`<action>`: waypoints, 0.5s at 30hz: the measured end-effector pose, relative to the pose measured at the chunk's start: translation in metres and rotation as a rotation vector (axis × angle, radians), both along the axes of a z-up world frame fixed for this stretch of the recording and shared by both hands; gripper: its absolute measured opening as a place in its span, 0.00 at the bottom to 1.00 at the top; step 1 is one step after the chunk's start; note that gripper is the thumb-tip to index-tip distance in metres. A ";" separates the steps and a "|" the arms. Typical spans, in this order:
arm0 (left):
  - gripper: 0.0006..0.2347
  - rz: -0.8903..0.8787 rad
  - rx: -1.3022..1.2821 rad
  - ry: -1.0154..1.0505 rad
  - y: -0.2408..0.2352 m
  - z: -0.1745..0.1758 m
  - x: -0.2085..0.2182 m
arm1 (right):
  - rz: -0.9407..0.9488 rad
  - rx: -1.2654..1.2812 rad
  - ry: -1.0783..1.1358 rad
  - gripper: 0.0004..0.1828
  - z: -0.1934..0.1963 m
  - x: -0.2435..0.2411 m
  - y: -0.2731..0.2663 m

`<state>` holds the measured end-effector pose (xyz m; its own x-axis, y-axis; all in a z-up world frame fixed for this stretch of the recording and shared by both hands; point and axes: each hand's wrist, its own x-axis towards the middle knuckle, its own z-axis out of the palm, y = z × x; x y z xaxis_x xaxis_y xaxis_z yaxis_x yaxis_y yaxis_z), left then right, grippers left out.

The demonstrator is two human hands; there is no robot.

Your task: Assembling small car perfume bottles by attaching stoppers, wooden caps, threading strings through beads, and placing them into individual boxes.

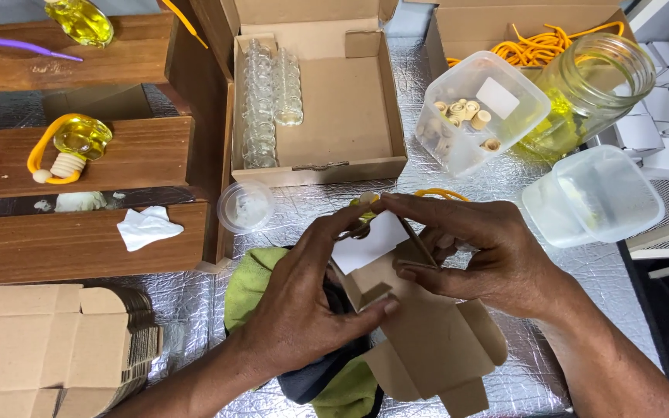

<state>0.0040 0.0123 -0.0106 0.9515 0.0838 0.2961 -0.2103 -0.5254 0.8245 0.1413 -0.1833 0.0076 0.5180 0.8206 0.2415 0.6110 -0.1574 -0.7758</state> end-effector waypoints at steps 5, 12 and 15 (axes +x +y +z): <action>0.49 -0.171 -0.188 0.044 0.005 0.004 -0.001 | 0.052 -0.018 0.210 0.37 0.004 0.002 -0.003; 0.34 -0.076 -0.595 0.424 0.009 0.004 0.004 | 0.210 -0.017 0.307 0.36 0.009 0.000 -0.006; 0.20 -0.145 -0.499 0.399 0.006 -0.002 0.004 | 0.199 -0.181 0.251 0.39 0.012 0.003 -0.001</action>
<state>0.0081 0.0183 -0.0130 0.9922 -0.0174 -0.1238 0.1228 -0.0490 0.9912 0.1442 -0.1845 0.0198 0.3689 0.9290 -0.0310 0.4373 -0.2029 -0.8761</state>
